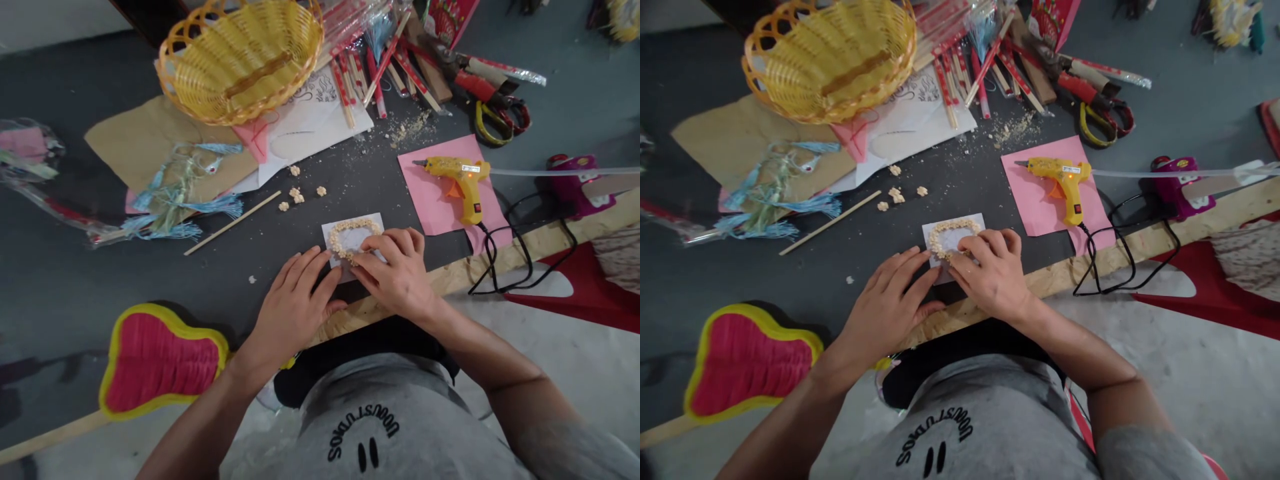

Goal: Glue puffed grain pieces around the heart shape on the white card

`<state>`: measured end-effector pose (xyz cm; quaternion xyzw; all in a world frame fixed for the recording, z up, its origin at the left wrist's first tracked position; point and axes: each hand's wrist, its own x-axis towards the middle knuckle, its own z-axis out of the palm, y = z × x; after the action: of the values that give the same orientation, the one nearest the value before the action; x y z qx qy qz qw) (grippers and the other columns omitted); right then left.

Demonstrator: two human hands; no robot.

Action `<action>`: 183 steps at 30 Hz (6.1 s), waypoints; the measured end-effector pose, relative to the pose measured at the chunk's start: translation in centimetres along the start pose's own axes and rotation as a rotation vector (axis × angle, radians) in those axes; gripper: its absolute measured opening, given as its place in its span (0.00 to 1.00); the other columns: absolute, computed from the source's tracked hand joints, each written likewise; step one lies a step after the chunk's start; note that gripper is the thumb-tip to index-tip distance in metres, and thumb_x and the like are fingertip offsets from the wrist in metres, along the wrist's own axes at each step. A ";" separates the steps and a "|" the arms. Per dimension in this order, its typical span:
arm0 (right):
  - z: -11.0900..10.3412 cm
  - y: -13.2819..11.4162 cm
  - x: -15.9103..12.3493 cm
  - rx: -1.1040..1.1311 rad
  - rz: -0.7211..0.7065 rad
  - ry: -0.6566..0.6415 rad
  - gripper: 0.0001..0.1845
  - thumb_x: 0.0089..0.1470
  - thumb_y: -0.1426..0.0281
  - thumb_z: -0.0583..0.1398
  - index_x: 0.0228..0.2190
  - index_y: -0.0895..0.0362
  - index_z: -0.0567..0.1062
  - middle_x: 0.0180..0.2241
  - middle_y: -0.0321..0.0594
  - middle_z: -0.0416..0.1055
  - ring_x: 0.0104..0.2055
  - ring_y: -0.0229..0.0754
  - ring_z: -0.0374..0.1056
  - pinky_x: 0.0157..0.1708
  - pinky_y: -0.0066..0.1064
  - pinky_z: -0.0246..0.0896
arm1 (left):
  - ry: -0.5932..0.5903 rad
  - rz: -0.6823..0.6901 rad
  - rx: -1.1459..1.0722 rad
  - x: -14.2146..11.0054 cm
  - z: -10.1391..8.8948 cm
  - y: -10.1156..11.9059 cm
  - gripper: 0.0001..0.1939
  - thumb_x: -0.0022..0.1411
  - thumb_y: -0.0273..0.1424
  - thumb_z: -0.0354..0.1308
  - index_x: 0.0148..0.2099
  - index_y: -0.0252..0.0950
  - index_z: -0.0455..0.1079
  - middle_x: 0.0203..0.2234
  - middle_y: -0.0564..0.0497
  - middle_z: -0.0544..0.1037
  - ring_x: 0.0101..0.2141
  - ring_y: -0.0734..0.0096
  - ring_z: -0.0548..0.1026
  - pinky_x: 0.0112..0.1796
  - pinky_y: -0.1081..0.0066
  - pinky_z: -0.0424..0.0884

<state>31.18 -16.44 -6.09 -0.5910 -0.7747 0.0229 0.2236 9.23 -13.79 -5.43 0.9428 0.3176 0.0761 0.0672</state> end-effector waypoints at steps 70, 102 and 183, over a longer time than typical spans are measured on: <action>-1.1 4.3 -2.8 0.027 0.092 0.081 0.12 0.62 0.71 0.57 0.45 0.55 0.78 0.44 0.48 0.75 0.48 0.50 0.68 0.50 0.48 0.69 | -0.002 0.154 0.046 0.5 -0.3 -2.3 0.25 0.66 0.44 0.59 0.58 0.31 0.70 0.56 0.35 0.74 0.58 0.47 0.70 0.55 0.53 0.68; -1.1 3.5 -1.6 0.030 0.124 0.071 0.14 0.64 0.72 0.56 0.47 0.52 0.79 0.43 0.46 0.76 0.48 0.48 0.68 0.49 0.46 0.69 | 0.043 0.172 -0.110 1.0 0.8 -3.7 0.24 0.69 0.43 0.55 0.60 0.34 0.69 0.55 0.39 0.75 0.57 0.52 0.70 0.58 0.54 0.64; -2.2 4.2 -3.6 0.137 0.475 0.418 0.17 0.59 0.71 0.59 0.26 0.52 0.55 0.22 0.24 0.48 0.21 0.31 0.49 0.25 0.26 0.51 | 0.418 0.171 0.022 0.6 -1.3 -3.9 0.12 0.67 0.25 0.57 0.29 0.36 0.65 0.23 0.53 0.67 0.28 0.67 0.68 0.31 0.68 0.70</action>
<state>36.53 -19.01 -6.55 -0.7309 -0.5491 0.0046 0.4053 7.15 -10.24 -4.81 0.9307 0.2444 0.2717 -0.0168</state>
